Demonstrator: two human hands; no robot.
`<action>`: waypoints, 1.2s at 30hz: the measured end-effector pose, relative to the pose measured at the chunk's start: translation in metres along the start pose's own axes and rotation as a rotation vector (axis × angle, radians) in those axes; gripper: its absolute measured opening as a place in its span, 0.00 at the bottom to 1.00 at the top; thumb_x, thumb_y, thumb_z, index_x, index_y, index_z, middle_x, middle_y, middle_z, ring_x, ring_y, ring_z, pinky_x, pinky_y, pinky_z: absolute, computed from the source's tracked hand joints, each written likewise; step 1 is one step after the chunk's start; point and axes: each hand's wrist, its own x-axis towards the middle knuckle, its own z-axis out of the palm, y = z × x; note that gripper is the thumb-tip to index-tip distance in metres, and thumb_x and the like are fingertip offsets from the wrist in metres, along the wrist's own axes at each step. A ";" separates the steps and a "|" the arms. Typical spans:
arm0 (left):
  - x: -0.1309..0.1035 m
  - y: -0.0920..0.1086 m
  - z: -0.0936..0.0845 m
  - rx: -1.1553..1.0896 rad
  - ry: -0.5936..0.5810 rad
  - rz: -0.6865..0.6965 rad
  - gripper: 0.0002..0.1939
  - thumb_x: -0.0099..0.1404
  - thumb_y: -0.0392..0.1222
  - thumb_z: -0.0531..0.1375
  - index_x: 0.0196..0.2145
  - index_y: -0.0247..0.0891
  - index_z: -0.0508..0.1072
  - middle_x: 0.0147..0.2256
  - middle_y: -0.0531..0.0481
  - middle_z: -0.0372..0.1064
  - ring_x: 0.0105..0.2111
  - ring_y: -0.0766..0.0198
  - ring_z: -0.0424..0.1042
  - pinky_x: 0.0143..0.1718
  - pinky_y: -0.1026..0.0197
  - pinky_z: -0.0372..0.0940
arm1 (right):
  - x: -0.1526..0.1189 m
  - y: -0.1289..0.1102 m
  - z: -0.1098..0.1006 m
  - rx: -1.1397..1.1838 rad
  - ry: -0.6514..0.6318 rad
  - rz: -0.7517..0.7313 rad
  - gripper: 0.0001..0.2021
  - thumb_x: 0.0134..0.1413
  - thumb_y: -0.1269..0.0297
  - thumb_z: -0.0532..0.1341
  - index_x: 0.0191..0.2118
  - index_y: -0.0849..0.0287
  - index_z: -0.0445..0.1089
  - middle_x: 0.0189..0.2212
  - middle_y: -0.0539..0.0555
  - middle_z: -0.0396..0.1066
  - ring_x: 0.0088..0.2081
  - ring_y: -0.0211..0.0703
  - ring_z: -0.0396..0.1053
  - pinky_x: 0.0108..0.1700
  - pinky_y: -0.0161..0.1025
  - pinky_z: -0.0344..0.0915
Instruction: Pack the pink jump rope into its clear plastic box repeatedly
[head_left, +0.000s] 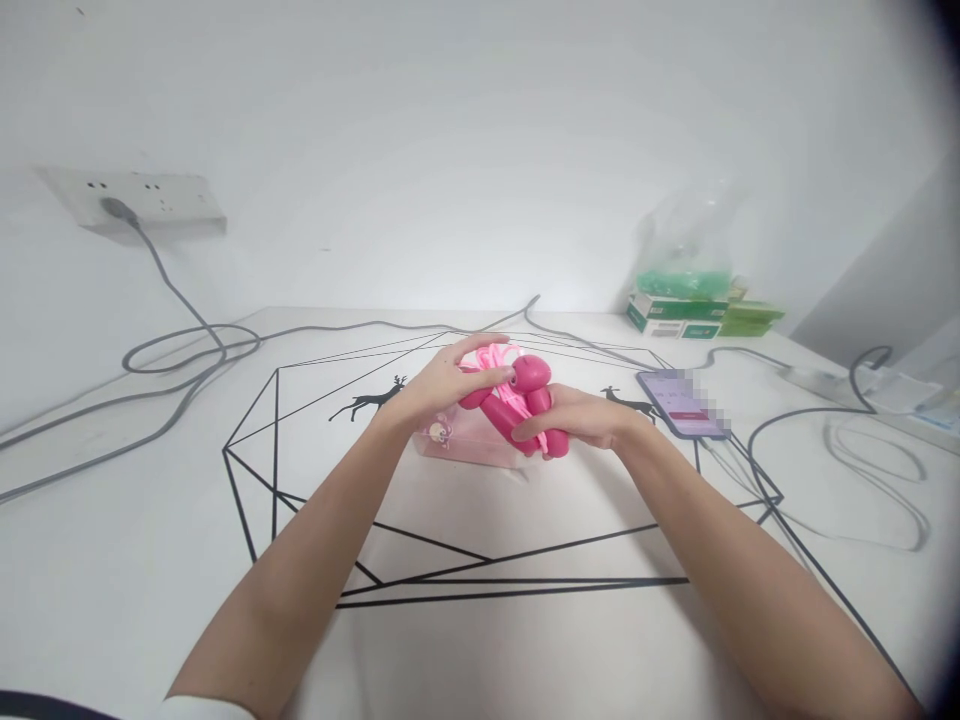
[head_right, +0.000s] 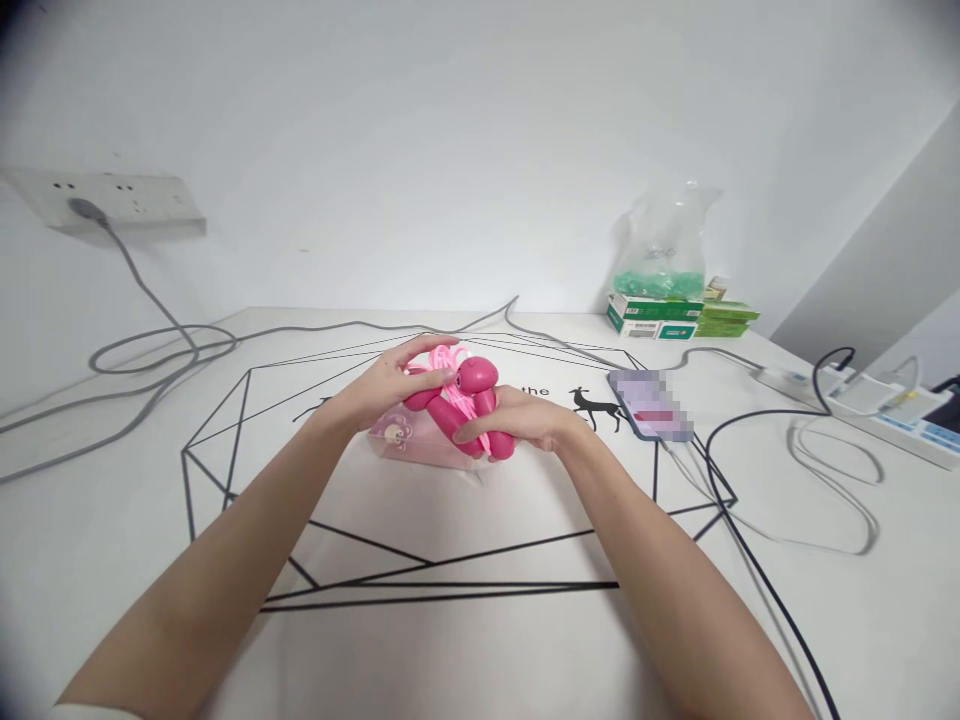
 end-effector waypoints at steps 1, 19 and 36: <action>-0.001 0.003 -0.002 0.040 -0.018 -0.003 0.25 0.57 0.55 0.67 0.52 0.54 0.73 0.58 0.52 0.65 0.51 0.55 0.70 0.50 0.56 0.67 | -0.001 -0.002 0.001 -0.022 -0.005 0.010 0.09 0.42 0.64 0.69 0.33 0.59 0.73 0.28 0.52 0.74 0.31 0.42 0.71 0.29 0.35 0.66; 0.002 -0.012 0.002 -0.112 0.059 0.000 0.25 0.50 0.49 0.72 0.45 0.43 0.74 0.38 0.47 0.74 0.30 0.60 0.74 0.28 0.63 0.67 | -0.003 -0.003 0.000 -0.022 0.160 0.014 0.21 0.44 0.62 0.70 0.46 0.53 0.68 0.37 0.52 0.74 0.32 0.40 0.71 0.24 0.31 0.67; 0.013 -0.034 0.011 -0.355 0.320 -0.012 0.22 0.53 0.50 0.71 0.35 0.42 0.63 0.29 0.54 0.71 0.21 0.68 0.70 0.18 0.69 0.61 | 0.016 0.015 -0.001 0.497 0.272 -0.092 0.30 0.56 0.36 0.56 0.56 0.52 0.66 0.44 0.58 0.75 0.37 0.47 0.75 0.34 0.42 0.76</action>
